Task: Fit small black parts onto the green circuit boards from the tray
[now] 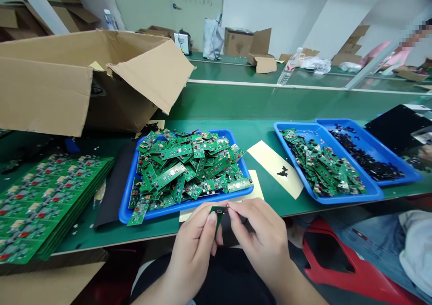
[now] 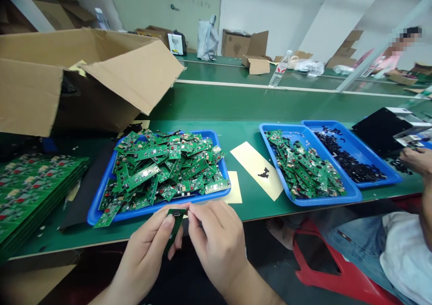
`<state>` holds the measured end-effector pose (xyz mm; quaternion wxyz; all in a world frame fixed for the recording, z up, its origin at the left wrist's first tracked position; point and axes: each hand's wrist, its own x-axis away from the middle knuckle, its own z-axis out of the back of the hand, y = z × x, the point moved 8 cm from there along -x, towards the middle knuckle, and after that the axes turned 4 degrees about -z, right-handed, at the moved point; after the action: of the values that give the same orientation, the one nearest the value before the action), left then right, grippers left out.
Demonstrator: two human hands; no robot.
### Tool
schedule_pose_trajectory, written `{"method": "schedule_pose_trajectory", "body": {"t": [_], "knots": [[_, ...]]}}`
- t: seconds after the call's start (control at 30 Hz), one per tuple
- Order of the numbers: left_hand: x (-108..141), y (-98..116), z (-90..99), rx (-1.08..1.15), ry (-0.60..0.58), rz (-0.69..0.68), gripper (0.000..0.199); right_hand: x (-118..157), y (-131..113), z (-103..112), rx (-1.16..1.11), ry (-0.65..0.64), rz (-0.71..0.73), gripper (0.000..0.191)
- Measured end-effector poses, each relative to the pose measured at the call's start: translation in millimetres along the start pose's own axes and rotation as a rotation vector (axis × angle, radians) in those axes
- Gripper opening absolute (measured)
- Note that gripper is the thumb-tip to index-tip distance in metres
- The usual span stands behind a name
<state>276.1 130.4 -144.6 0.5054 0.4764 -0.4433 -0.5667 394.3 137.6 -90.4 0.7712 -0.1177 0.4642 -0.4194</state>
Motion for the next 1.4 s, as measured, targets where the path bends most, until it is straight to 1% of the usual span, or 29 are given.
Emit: {"method": "schedule_pose_trajectory", "body": {"t": [0.07, 0.13, 0.2, 0.3, 0.4, 0.5, 0.57, 0.63, 0.7, 0.73, 0.77, 0.8, 0.87, 0.9, 0.93, 0.97, 1.0, 1.03, 1.1, 1.13, 1.17, 1.2, 1.27, 1.33, 1.4], "knots": [[-0.7, 1.4, -0.5, -0.066, -0.025, -0.018, 0.031, -0.2, -1.0, 0.7, 0.024, 0.006, 0.031, 0.014], [-1.9, 1.3, -1.6, -0.126, -0.071, -0.007, 0.036, 0.1, -1.3, 0.3, 0.044, -0.002, 0.069, 0.017], [-3.3, 0.2, -4.5, -0.143, -0.156, 0.036, 0.039, 0.0, -1.0, 0.3, 0.061, -0.013, 0.118, 0.021], [-4.3, 0.3, -8.0, -0.122, -0.294, 0.126, 0.038, -0.6, -0.3, -0.2, 0.073, -0.058, 0.211, 0.020], [-5.5, 2.3, -8.9, -0.100, -0.371, 0.188, 0.038, 0.7, 0.1, -3.2, 0.036, -0.138, 0.307, 0.021], [-7.0, -1.4, -12.8, -0.075, -0.386, 0.229, 0.040, 2.9, -0.9, -5.7, 0.015, -0.169, 0.357, 0.019], [-8.3, -5.8, -17.0, -0.068, -0.366, 0.229, 0.040, 3.6, -3.3, -7.8, 0.000, -0.187, 0.356, 0.023], [-9.5, -7.9, -20.7, -0.061, -0.334, 0.197, 0.037, 3.9, -6.4, -9.0, -0.034, -0.221, 0.342, 0.028], [-10.7, -4.8, -19.9, -0.068, -0.284, 0.118, 0.032, 3.1, -6.8, -4.7, -0.114, -0.227, 0.309, 0.032], [-10.7, -2.1, -17.6, -0.089, -0.260, 0.073, 0.030, 1.5, -3.7, 0.5, -0.181, -0.202, 0.267, 0.035], [-10.4, 0.9, -14.4, -0.125, -0.240, 0.028, 0.029, -1.0, 3.2, 7.0, -0.267, -0.156, 0.192, 0.037], [-9.7, 4.2, -10.6, -0.175, -0.225, -0.019, 0.030, -3.7, 14.5, 14.0, -0.369, -0.092, 0.081, 0.036], [-7.6, 9.6, -4.6, -0.298, -0.231, -0.109, 0.036, -5.2, 45.4, 20.8, -0.597, 0.029, -0.215, 0.027], [-6.5, 12.1, -2.4, -0.360, -0.239, -0.161, 0.040, -3.4, 60.2, 17.4, -0.713, 0.048, -0.375, 0.023], [-5.6, 15.3, -0.3, -0.418, -0.239, -0.226, 0.044, -0.5, 71.0, 9.3, -0.827, 0.021, -0.522, 0.024], [-4.7, 19.1, 1.9, -0.477, -0.223, -0.303, 0.046, 2.8, 76.3, -2.1, -0.938, -0.050, -0.645, 0.029], [-3.7, 23.2, 4.2, -0.536, -0.193, -0.386, 0.046, 6.5, 76.1, -14.8, -1.034, -0.156, -0.740, 0.034], [-2.6, 27.3, 6.6, -0.596, -0.150, -0.469, 0.046, 10.4, 71.4, -26.6, -1.110, -0.277, -0.804, 0.037], [0.4, 34.4, 10.3, -0.703, -0.056, -0.614, 0.044, 17.6, 56.6, -42.6, -1.214, -0.475, -0.861, 0.039], [2.1, 36.9, 11.3, -0.738, -0.019, -0.671, 0.043, 19.7, 48.8, -46.7, -1.254, -0.532, -0.862, 0.039], [3.7, 39.2, 12.1, -0.756, 0.010, -0.719, 0.042, 21.2, 42.0, -49.0, -1.291, -0.563, -0.858, 0.039], [5.4, 41.3, 12.8, -0.758, 0.031, -0.759, 0.041, 22.1, 36.7, -50.2, -1.328, -0.571, -0.858, 0.038], [8.1, 44.6, 14.1, -0.736, 0.054, -0.809, 0.040, 23.2, 30.8, -50.9, -1.382, -0.547, -0.878, 0.035], [8.6, 46.4, 16.6, -0.703, 0.074, -0.807, 0.039, 24.4, 30.0, -50.8, -1.398, -0.510, -0.914, 0.031], [7.5, 47.4, 20.2, -0.679, 0.104, -0.776, 0.038, 25.5, 30.2, -50.8, -1.396, -0.498, -0.937, 0.025]]}}
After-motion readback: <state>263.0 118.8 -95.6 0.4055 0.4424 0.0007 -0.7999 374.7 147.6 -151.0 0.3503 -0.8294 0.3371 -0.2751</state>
